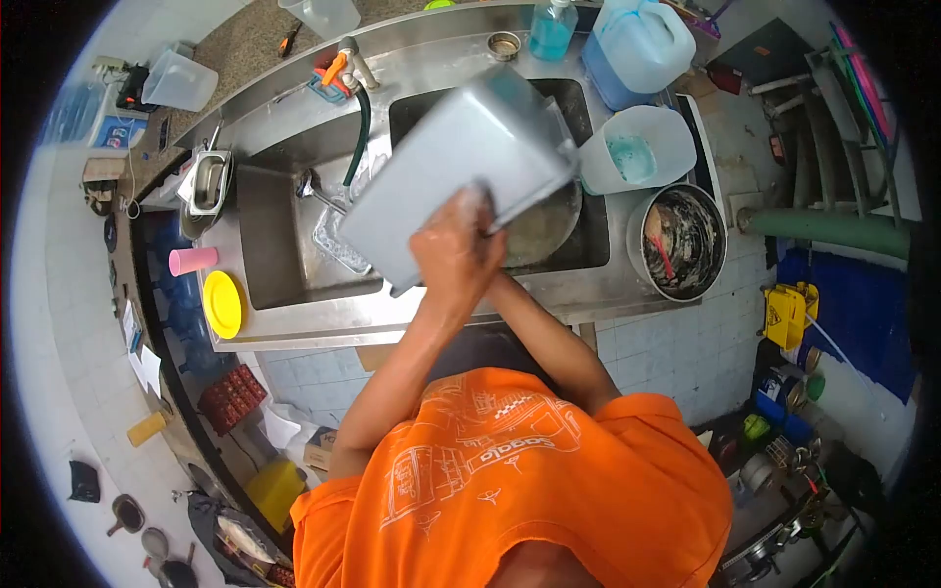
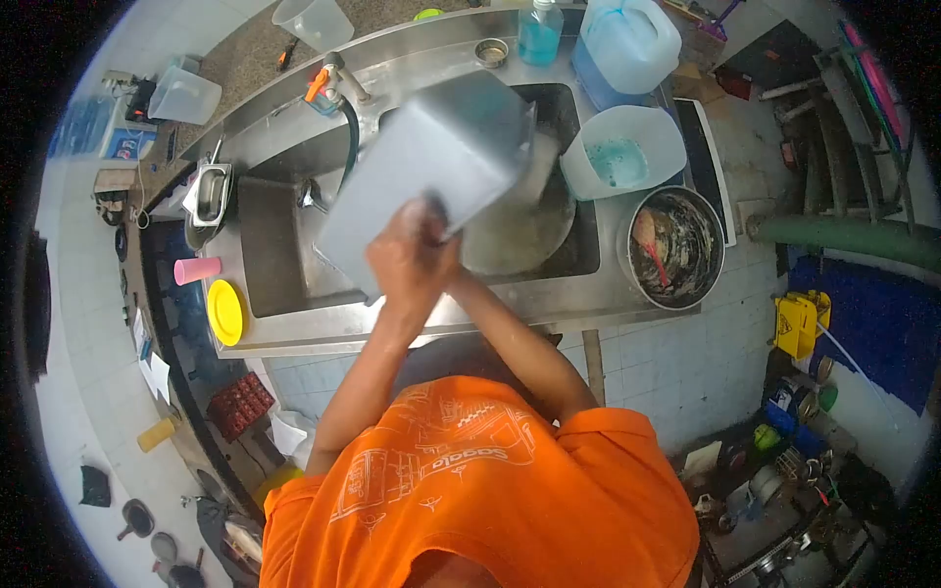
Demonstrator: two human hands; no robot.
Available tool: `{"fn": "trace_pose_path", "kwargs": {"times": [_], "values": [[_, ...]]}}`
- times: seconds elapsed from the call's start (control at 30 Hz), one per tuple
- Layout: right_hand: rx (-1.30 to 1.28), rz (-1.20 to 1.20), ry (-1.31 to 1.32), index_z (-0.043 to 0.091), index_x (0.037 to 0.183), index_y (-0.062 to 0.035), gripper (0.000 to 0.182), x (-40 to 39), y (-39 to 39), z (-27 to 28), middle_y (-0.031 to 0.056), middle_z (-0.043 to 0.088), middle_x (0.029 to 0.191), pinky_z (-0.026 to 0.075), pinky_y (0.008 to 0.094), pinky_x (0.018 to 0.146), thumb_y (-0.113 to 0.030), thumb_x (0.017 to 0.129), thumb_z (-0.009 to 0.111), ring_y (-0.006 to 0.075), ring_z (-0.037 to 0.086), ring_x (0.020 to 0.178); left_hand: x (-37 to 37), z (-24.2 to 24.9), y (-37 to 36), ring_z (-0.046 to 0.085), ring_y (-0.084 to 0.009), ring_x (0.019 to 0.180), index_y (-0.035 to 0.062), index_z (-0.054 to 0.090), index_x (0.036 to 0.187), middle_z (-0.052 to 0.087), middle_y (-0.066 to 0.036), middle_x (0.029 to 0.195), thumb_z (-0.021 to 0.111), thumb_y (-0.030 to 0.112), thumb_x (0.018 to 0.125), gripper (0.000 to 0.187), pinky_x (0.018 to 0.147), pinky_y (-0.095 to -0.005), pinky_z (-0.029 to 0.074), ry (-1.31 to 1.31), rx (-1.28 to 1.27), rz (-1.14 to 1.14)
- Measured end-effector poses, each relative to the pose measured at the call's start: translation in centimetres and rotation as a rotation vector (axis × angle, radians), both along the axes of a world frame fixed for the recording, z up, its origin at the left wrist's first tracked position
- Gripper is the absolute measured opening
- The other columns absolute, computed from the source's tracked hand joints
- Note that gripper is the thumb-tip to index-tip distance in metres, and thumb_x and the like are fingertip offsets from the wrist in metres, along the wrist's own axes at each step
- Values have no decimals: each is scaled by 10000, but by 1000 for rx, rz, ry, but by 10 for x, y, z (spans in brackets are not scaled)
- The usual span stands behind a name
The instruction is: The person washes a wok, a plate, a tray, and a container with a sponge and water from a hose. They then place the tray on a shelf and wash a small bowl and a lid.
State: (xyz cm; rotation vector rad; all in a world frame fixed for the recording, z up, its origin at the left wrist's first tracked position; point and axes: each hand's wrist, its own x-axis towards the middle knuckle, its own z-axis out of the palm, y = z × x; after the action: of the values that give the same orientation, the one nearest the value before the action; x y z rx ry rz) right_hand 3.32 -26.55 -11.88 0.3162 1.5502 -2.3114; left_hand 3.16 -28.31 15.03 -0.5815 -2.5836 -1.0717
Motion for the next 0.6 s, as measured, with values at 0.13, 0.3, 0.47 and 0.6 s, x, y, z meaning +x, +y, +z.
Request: {"fn": "trace_pose_path", "kwargs": {"times": [0.13, 0.3, 0.47, 0.6], "values": [[162, -28, 218, 338, 1357, -70, 772, -1, -21, 68, 75, 481, 1248, 453, 340, 884, -329, 751, 740, 194, 499, 1087, -5, -3, -72, 480, -175, 521, 47, 529, 763, 476, -73, 613, 623, 8, 624, 172, 510, -293, 405, 152, 167, 102], [332, 196, -38, 518, 1206, -41, 594, 6, -15, 79, 71, 642, 970, 515, 305, 753, -232, 719, 800, 155, 621, 852, -7, 3, -158, 568, -83, 749, 14, 556, 923, 623, -58, 826, 530, -69, 744, 199, 675, -224, 454, 37, 610, 395], [723, 20, 68, 404, 1264, -52, 711, -25, -22, 154, 142, 641, 1054, 508, 398, 805, -407, 755, 749, 293, 650, 900, -8, -78, -266, 603, -147, 853, -66, 522, 1224, 636, -112, 968, 519, -89, 738, 486, 749, -260, 475, -268, 801, 538], [1155, 139, 47, 391, 1250, -11, 747, -108, -58, 95, 245, 569, 1174, 480, 463, 814, -516, 779, 675, 398, 590, 1008, -10, -135, -308, 566, -129, 706, -74, 574, 1120, 625, -79, 873, 528, -88, 719, 404, 616, -254, 448, -535, 980, 595]]}}
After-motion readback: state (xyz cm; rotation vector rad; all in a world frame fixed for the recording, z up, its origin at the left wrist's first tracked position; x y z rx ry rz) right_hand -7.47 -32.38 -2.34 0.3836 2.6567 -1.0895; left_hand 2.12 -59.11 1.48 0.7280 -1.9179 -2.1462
